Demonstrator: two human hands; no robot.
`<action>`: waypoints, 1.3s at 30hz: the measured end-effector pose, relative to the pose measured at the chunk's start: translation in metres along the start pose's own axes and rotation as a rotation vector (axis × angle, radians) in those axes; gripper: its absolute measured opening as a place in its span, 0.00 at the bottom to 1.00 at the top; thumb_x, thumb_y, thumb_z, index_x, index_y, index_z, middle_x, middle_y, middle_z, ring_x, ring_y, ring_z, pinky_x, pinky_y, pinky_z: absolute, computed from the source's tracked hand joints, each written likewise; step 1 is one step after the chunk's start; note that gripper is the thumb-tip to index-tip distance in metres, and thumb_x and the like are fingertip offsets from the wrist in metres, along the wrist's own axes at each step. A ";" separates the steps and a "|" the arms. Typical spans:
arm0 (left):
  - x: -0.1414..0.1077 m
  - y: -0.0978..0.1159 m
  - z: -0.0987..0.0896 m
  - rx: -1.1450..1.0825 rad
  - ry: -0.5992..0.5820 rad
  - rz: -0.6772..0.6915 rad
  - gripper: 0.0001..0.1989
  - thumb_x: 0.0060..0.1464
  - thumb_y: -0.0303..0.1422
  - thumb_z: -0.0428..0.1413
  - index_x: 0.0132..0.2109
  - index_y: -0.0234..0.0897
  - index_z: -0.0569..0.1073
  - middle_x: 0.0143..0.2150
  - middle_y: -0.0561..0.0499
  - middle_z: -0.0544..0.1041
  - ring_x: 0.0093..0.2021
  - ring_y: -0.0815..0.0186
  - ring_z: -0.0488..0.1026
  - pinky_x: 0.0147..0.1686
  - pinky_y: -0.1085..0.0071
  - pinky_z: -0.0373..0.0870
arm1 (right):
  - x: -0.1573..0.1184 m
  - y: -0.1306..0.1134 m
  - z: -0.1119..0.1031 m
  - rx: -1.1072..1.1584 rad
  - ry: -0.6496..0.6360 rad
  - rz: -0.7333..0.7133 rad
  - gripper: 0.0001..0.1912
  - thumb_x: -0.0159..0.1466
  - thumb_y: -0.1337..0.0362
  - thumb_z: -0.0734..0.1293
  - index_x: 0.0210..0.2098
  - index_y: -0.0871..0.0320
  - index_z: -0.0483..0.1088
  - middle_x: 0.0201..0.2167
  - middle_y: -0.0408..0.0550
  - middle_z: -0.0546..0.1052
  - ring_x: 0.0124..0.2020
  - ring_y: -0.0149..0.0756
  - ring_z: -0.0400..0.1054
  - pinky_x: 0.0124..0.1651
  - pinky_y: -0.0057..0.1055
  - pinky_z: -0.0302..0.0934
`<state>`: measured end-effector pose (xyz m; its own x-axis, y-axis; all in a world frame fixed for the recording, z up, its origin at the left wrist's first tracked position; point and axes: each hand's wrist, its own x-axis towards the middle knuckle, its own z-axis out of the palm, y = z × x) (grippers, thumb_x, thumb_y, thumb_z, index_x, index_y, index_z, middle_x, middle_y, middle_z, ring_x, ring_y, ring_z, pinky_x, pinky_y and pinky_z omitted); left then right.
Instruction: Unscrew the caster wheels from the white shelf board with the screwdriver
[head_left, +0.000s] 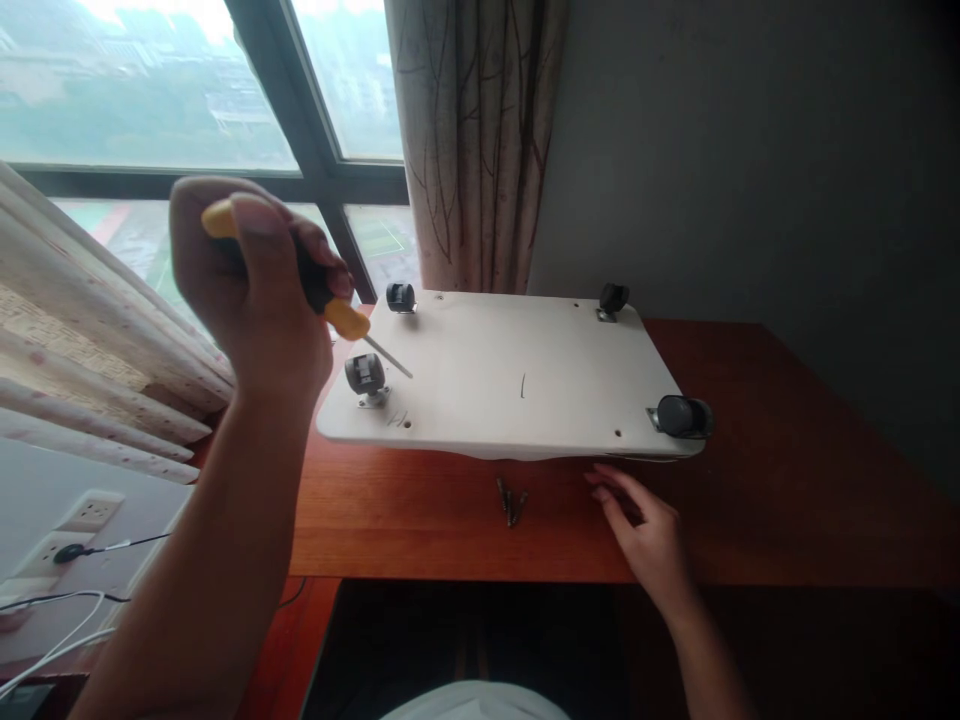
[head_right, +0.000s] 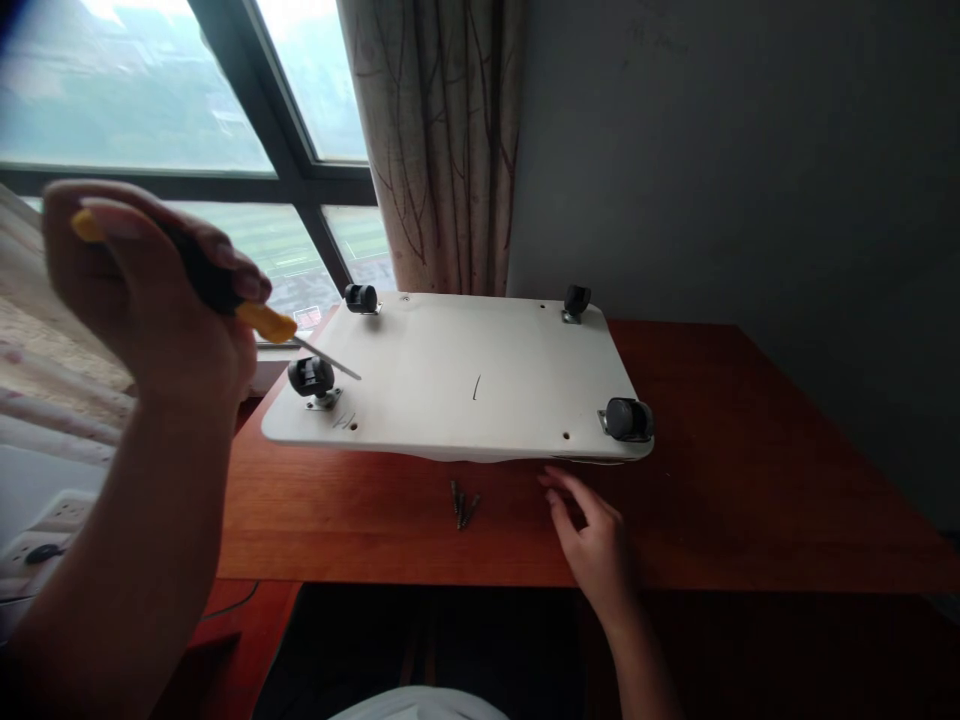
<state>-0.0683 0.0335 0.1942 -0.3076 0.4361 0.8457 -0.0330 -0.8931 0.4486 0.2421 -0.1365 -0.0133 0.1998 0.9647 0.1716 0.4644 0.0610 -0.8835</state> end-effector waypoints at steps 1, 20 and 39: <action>0.008 -0.009 0.002 -0.017 -0.026 -0.013 0.15 0.59 0.43 0.60 0.35 0.38 0.66 0.23 0.58 0.68 0.17 0.71 0.64 0.14 0.73 0.58 | -0.001 0.007 -0.008 0.053 0.067 0.092 0.19 0.64 0.55 0.67 0.51 0.57 0.74 0.45 0.54 0.80 0.43 0.43 0.77 0.46 0.40 0.72; 0.105 -0.246 0.010 -0.120 -0.314 -0.467 0.20 0.60 0.34 0.61 0.37 0.40 0.53 0.24 0.66 0.60 0.21 0.81 0.56 0.27 0.72 0.42 | 0.079 0.026 -0.034 0.608 0.677 0.180 0.17 0.57 0.54 0.70 0.38 0.61 0.72 0.25 0.39 0.65 0.20 0.25 0.55 0.21 0.23 0.47; 0.096 -0.252 0.006 -0.087 -0.486 -0.275 0.24 0.50 0.47 0.66 0.38 0.39 0.62 0.26 0.62 0.71 0.23 0.79 0.68 0.26 0.75 0.54 | 0.078 0.037 -0.035 0.477 0.687 0.146 0.20 0.60 0.50 0.68 0.43 0.60 0.74 0.30 0.45 0.71 0.27 0.34 0.65 0.31 0.32 0.59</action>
<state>-0.0833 0.3008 0.1640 0.1964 0.6361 0.7462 -0.1345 -0.7363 0.6631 0.3047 -0.0682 -0.0174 0.7809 0.6106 0.1319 0.0104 0.1983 -0.9801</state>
